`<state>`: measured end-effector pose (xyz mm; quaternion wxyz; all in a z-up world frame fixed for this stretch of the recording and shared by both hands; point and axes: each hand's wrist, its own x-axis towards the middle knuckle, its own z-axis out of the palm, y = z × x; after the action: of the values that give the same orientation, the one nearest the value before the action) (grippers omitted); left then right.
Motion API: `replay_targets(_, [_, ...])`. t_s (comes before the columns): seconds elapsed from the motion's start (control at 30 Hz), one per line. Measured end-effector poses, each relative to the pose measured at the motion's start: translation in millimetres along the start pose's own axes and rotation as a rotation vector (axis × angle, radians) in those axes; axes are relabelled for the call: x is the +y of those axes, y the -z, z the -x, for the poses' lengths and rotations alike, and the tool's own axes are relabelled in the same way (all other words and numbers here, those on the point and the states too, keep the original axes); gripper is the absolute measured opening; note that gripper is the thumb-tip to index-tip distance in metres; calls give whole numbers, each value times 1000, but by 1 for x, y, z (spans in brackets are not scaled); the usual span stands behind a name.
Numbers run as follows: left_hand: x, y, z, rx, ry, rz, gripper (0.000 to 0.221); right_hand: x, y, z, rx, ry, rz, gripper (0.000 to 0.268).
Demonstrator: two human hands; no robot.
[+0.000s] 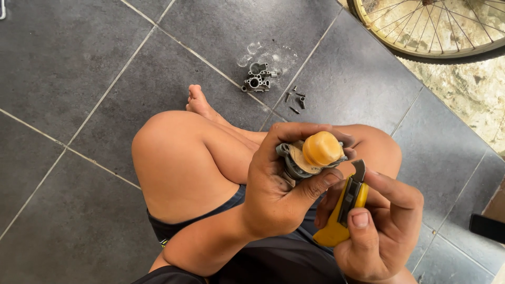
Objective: Scraping residue from the edge of a carburetor float bowl using a utility knife to prepare it for reassembly.
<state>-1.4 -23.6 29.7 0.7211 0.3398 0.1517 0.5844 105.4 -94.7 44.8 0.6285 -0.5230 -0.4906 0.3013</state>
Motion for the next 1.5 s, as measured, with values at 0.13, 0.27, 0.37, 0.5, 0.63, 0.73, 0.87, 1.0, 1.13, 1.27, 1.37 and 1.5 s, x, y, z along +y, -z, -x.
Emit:
replay_targets(0.13, [5,-1,1,20,43,-18,40,4,-4,1,5,25,-27,34])
replay_targets(0.27, [7,-1,0,35,7,-26,38,3,-11,0,5,9,-19,34])
replay_targets(0.37, [7,-1,-1,49,-9,-60,39,4,-12,1,15,7,-51,32])
replay_targets(0.5, [5,0,2,50,0,-57,38,7,-15,1,34,18,-39,32])
replay_targets(0.63, [3,0,2,56,-40,-93,38,23,-13,13,161,28,-99,37])
replay_targets(0.73, [2,-2,3,63,-57,-143,38,27,-17,12,129,76,-97,35])
replay_targets(0.87, [1,-6,4,125,-101,-213,34,27,-24,14,140,44,-155,38])
replay_targets(1.0, [-2,-11,-2,176,-116,-117,33,28,-24,10,113,13,-144,42])
replay_targets(1.13, [-4,-11,-9,98,-97,-39,38,27,-22,5,174,-27,-75,37])
replay_targets(1.27, [-10,-12,-9,100,-94,39,37,24,-20,1,123,-21,-71,40])
replay_targets(1.37, [-11,-12,-8,106,-75,65,36,26,-18,4,106,-11,-89,40])
replay_targets(1.5, [-15,-13,-7,121,-61,58,36,33,-12,4,71,29,-46,35])
